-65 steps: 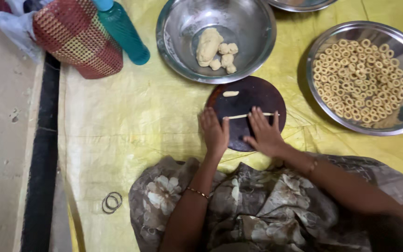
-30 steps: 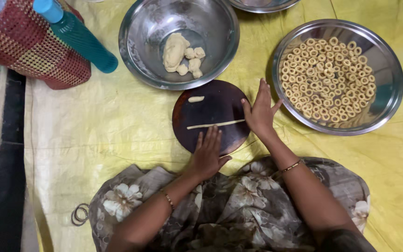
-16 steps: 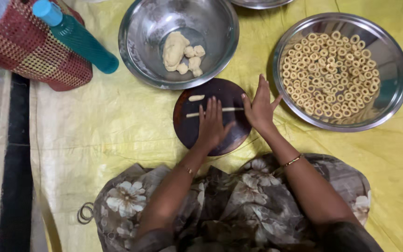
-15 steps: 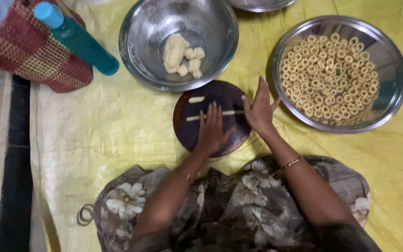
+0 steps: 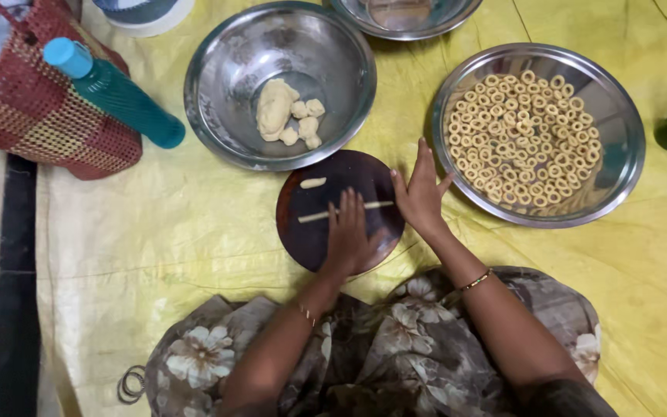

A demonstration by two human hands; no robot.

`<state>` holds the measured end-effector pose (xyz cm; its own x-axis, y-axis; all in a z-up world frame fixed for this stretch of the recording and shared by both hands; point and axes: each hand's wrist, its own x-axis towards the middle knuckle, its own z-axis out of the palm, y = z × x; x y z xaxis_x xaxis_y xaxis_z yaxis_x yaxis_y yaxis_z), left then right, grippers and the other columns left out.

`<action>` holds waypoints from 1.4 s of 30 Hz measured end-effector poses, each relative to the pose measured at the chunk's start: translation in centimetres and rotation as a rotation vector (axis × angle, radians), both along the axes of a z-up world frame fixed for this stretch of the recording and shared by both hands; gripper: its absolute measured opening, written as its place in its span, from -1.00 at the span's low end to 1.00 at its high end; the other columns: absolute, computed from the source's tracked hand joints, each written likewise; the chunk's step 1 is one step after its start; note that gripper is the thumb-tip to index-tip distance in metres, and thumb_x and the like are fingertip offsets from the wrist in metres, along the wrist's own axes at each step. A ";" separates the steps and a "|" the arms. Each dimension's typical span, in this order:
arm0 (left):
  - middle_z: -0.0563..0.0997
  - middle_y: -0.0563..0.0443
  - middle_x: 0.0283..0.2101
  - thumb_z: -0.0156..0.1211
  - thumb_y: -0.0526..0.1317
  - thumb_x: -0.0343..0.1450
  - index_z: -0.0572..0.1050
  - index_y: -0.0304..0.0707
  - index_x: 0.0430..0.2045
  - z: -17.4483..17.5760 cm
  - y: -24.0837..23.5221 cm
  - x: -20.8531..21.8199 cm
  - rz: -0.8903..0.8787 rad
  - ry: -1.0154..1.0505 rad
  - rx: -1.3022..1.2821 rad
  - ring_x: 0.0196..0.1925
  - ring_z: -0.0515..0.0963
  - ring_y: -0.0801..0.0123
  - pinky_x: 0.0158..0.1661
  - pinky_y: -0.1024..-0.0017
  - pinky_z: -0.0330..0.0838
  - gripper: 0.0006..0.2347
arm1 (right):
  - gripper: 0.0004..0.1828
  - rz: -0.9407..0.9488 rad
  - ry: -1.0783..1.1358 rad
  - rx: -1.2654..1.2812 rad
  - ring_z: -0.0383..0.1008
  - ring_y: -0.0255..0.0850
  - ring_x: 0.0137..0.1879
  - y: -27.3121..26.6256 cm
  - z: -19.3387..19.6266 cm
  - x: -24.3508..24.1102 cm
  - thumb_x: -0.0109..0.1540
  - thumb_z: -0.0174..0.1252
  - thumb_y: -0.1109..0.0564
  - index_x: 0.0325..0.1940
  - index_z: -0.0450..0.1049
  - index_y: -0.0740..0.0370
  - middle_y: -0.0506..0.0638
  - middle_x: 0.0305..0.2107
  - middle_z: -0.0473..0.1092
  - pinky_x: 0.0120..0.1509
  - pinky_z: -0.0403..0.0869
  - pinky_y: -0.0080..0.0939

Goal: The person rolls small pieces of dough into thin ropes on a wooden board, then joins the ends to form rings. The rings are placed into a metal bowl of water. The person repeats this process with multiple dough pieces.

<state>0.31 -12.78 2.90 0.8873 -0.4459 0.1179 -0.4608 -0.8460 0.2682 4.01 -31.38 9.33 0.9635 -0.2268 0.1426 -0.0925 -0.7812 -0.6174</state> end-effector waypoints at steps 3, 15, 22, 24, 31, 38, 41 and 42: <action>-0.06 -0.43 0.52 -0.04 0.29 0.45 0.02 -0.58 0.40 -0.3 -0.8 5.0 0.091 0.002 -0.007 0.59 -0.17 -0.07 0.43 -0.15 -0.34 -0.15 | -0.09 -0.019 -0.006 0.031 -0.11 0.12 0.65 -0.7 0.0 0.2 0.39 0.02 -0.15 0.62 -0.25 0.30 0.29 0.52 -0.06 0.50 -0.45 0.60; -0.06 -0.58 0.50 -0.03 0.28 0.50 0.00 -0.68 0.38 1.2 1.7 -5.8 -0.112 0.053 0.021 0.58 -0.16 -0.25 0.42 -0.17 -0.27 -0.15 | -0.08 -0.045 0.000 0.105 -0.02 0.10 0.62 -0.3 1.3 0.3 0.36 0.07 -0.14 0.62 -0.21 0.27 0.26 0.51 0.00 0.50 -0.45 0.60; -0.02 -0.52 0.50 -0.02 0.28 0.46 0.04 -0.63 0.38 0.8 0.6 -6.3 -0.077 0.039 -0.050 0.59 -0.11 -0.18 0.45 -0.16 -0.24 -0.15 | -0.09 -0.037 -0.005 0.040 -0.06 0.13 0.63 -0.3 1.1 0.2 0.39 0.02 -0.17 0.63 -0.24 0.26 0.25 0.52 -0.04 0.49 -0.46 0.61; -0.03 -0.51 0.50 -0.02 0.27 0.45 0.03 -0.65 0.38 0.4 -0.3 -2.8 -0.025 0.048 0.012 0.58 -0.12 -0.15 0.44 -0.18 -0.27 -0.15 | -0.09 -0.040 -0.023 0.057 -0.05 0.14 0.62 -0.5 0.9 0.3 0.39 0.01 -0.17 0.62 -0.26 0.26 0.27 0.53 -0.05 0.47 -0.47 0.63; -0.04 -0.42 0.53 -0.04 0.26 0.46 0.03 -0.56 0.41 0.1 -1.6 6.0 0.171 0.016 -0.055 0.61 -0.16 -0.06 0.43 -0.21 -0.37 -0.18 | -0.07 -0.037 -0.023 0.119 0.01 0.10 0.62 -1.3 0.5 0.9 0.38 -0.01 -0.19 0.64 -0.29 0.24 0.24 0.51 0.01 0.52 -0.45 0.63; -0.04 -0.48 0.50 -0.05 0.32 0.43 0.03 -0.61 0.39 0.4 -0.4 -1.8 0.021 0.029 0.079 0.58 -0.16 -0.13 0.43 -0.21 -0.28 -0.13 | -0.08 -0.027 -0.068 0.136 0.04 0.11 0.60 -1.3 1.1 1.0 0.38 0.01 -0.18 0.62 -0.26 0.26 0.29 0.50 0.04 0.49 -0.44 0.61; 0.00 -0.49 0.49 -0.03 0.27 0.46 0.13 -0.30 0.37 0.7 0.1 -5.5 -0.078 -0.092 0.116 0.56 -0.12 -0.23 0.35 -0.25 -0.26 -0.29 | -0.08 -0.017 -0.048 0.138 0.08 0.09 0.59 -0.8 1.3 0.8 0.38 0.00 -0.17 0.62 -0.27 0.27 0.28 0.49 0.05 0.50 -0.46 0.62; 0.00 -0.50 0.48 -0.02 0.27 0.45 0.11 -0.41 0.36 0.8 0.1 -6.3 -0.074 -0.043 0.092 0.56 -0.12 -0.22 0.36 -0.24 -0.26 -0.24 | -0.08 -0.018 -0.042 0.123 0.07 0.09 0.59 -0.6 1.4 0.8 0.38 0.00 -0.17 0.63 -0.27 0.26 0.28 0.49 0.05 0.50 -0.46 0.62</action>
<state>-5.98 -12.71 3.75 0.8466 -0.5206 0.1107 -0.5322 -0.8294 0.1701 4.76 -32.02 10.71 0.9529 -0.2621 0.1527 -0.0778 -0.6978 -0.7120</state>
